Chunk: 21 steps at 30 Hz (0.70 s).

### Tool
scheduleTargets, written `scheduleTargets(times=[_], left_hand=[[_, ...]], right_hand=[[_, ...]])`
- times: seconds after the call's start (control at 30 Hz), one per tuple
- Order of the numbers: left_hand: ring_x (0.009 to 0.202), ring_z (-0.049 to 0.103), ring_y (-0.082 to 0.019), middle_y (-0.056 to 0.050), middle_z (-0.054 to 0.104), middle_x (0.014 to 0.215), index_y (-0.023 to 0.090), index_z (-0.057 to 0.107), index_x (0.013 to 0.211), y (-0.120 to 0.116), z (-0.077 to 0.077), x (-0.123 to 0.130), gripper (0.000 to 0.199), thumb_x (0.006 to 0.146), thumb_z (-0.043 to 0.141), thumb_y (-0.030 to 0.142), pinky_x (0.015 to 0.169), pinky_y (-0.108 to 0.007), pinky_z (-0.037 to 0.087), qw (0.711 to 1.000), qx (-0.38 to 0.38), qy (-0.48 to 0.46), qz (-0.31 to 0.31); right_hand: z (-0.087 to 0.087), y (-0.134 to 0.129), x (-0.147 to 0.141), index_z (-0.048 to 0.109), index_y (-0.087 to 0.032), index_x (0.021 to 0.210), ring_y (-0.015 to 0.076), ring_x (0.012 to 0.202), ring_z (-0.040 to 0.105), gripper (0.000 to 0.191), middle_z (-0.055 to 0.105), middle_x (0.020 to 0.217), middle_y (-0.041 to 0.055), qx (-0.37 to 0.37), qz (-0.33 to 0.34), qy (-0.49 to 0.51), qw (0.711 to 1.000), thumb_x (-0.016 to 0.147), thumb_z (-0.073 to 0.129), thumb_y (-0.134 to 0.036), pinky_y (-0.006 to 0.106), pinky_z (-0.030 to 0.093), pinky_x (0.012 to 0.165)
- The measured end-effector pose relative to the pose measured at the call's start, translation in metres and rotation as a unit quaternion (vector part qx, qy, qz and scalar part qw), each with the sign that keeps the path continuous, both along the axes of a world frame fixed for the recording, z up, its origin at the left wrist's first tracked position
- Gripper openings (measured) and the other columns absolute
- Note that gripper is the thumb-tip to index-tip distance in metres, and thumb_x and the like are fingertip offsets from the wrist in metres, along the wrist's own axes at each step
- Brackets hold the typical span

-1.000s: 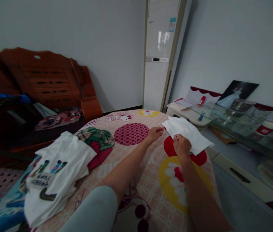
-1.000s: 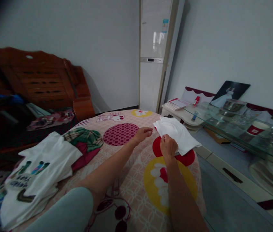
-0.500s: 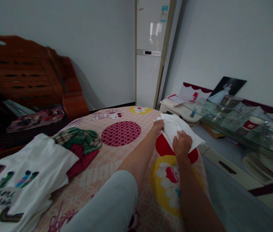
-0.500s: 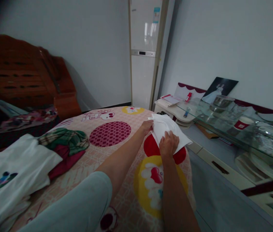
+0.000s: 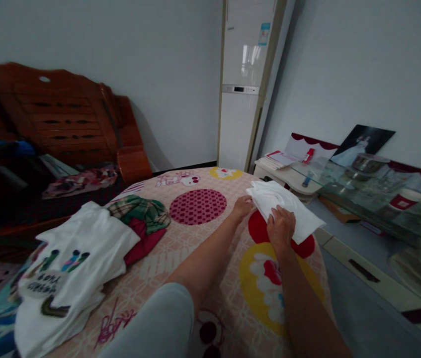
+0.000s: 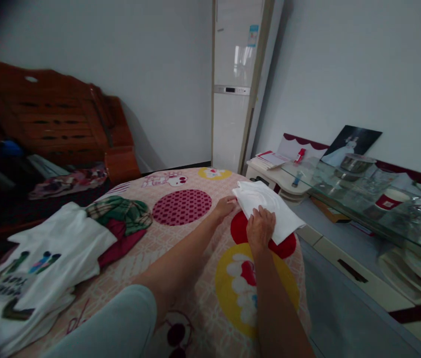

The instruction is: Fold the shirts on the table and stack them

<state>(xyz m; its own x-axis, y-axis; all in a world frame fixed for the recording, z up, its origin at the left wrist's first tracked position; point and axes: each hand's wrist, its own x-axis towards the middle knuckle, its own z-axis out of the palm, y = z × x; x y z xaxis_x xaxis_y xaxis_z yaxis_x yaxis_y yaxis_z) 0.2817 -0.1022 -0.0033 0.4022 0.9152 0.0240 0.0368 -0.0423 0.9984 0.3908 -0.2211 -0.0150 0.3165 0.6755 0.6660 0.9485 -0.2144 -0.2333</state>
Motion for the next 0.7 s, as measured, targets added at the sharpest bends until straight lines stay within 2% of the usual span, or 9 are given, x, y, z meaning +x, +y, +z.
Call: scheduleTargets(times=[0.07, 0.13, 0.23, 0.3, 0.4, 0.5, 0.6, 0.7], left_hand=[[0.092, 0.066, -0.019, -0.01, 0.072, 0.108, 0.013, 0.069, 0.113, -0.005, -0.002, -0.03, 0.04, 0.074, 0.063, 0.007, 0.084, -0.028, 0.052, 0.995, 0.045, 0.085, 0.015], [0.097, 0.066, -0.021, -0.01, 0.072, 0.111, 0.016, 0.07, 0.109, -0.011, -0.001, -0.068, 0.037, 0.073, 0.066, 0.01, 0.087, -0.03, 0.052, 0.982, 0.09, 0.164, 0.018], [0.105, 0.066, -0.025, -0.009, 0.072, 0.113, 0.018, 0.072, 0.106, -0.02, 0.008, -0.129, 0.032, 0.075, 0.068, 0.014, 0.097, -0.036, 0.05, 0.95, 0.177, 0.256, 0.016], [0.115, 0.062, -0.027, -0.01, 0.07, 0.119, 0.019, 0.071, 0.109, -0.024, 0.015, -0.167, 0.033, 0.077, 0.066, 0.015, 0.104, -0.038, 0.045, 0.928, 0.22, 0.295, 0.05], [0.123, 0.057, -0.028, -0.013, 0.065, 0.128, 0.016, 0.067, 0.117, -0.027, 0.024, -0.213, 0.04, 0.077, 0.065, 0.012, 0.11, -0.039, 0.041, 0.902, 0.251, 0.332, 0.116], [0.125, 0.055, -0.029, -0.016, 0.062, 0.13, 0.014, 0.065, 0.12, -0.029, 0.027, -0.244, 0.043, 0.076, 0.065, 0.012, 0.11, -0.04, 0.04, 0.876, 0.276, 0.362, 0.161], [0.128, 0.052, -0.029, -0.016, 0.059, 0.135, 0.015, 0.062, 0.122, -0.034, 0.027, -0.266, 0.043, 0.079, 0.06, 0.012, 0.111, -0.043, 0.037, 0.83, 0.297, 0.414, 0.226], [0.128, 0.05, -0.033, -0.016, 0.056, 0.138, 0.017, 0.064, 0.119, -0.039, 0.029, -0.292, 0.042, 0.077, 0.063, 0.015, 0.111, -0.051, 0.033, 0.782, 0.281, 0.489, 0.265]], right_hand=[[-0.003, 0.004, -0.008, 0.069, -0.012, 0.111, 0.0278, 0.114, 0.056, 0.033, 0.066, 0.125, 0.0163, -0.009, 0.059, 0.009, 0.998, 0.09, 0.046, -0.021, 0.047, 0.035, 0.107], [-0.009, 0.008, -0.017, 0.069, -0.013, 0.112, 0.026, 0.108, 0.06, 0.033, 0.069, 0.118, 0.0158, -0.05, 0.133, 0.013, 0.99, 0.09, 0.046, -0.022, 0.043, 0.041, 0.102], [-0.022, 0.013, -0.029, 0.068, -0.015, 0.115, 0.0247, 0.106, 0.063, 0.034, 0.071, 0.114, 0.0141, -0.119, 0.225, 0.011, 0.967, 0.089, 0.049, -0.023, 0.04, 0.045, 0.099], [-0.031, 0.016, -0.037, 0.069, -0.016, 0.114, 0.0251, 0.112, 0.061, 0.033, 0.07, 0.118, 0.0141, -0.143, 0.259, 0.0, 0.955, 0.09, 0.048, -0.024, 0.041, 0.045, 0.101], [-0.039, 0.021, -0.052, 0.069, -0.015, 0.116, 0.0263, 0.119, 0.058, 0.035, 0.066, 0.125, 0.0161, -0.164, 0.283, -0.031, 0.945, 0.093, 0.047, -0.029, 0.043, 0.043, 0.104], [-0.038, 0.028, -0.073, 0.064, -0.016, 0.127, 0.0289, 0.126, 0.053, 0.04, 0.059, 0.136, 0.0171, -0.201, 0.288, -0.062, 0.934, 0.094, 0.048, -0.033, 0.048, 0.039, 0.106], [-0.033, 0.035, -0.097, 0.058, -0.02, 0.135, 0.0337, 0.131, 0.048, 0.046, 0.052, 0.144, 0.0167, -0.253, 0.271, -0.075, 0.926, 0.094, 0.049, -0.039, 0.054, 0.037, 0.104], [-0.034, 0.041, -0.114, 0.057, -0.02, 0.136, 0.0351, 0.133, 0.045, 0.047, 0.048, 0.147, 0.0168, -0.256, 0.249, -0.076, 0.931, 0.095, 0.048, -0.04, 0.055, 0.036, 0.104]])
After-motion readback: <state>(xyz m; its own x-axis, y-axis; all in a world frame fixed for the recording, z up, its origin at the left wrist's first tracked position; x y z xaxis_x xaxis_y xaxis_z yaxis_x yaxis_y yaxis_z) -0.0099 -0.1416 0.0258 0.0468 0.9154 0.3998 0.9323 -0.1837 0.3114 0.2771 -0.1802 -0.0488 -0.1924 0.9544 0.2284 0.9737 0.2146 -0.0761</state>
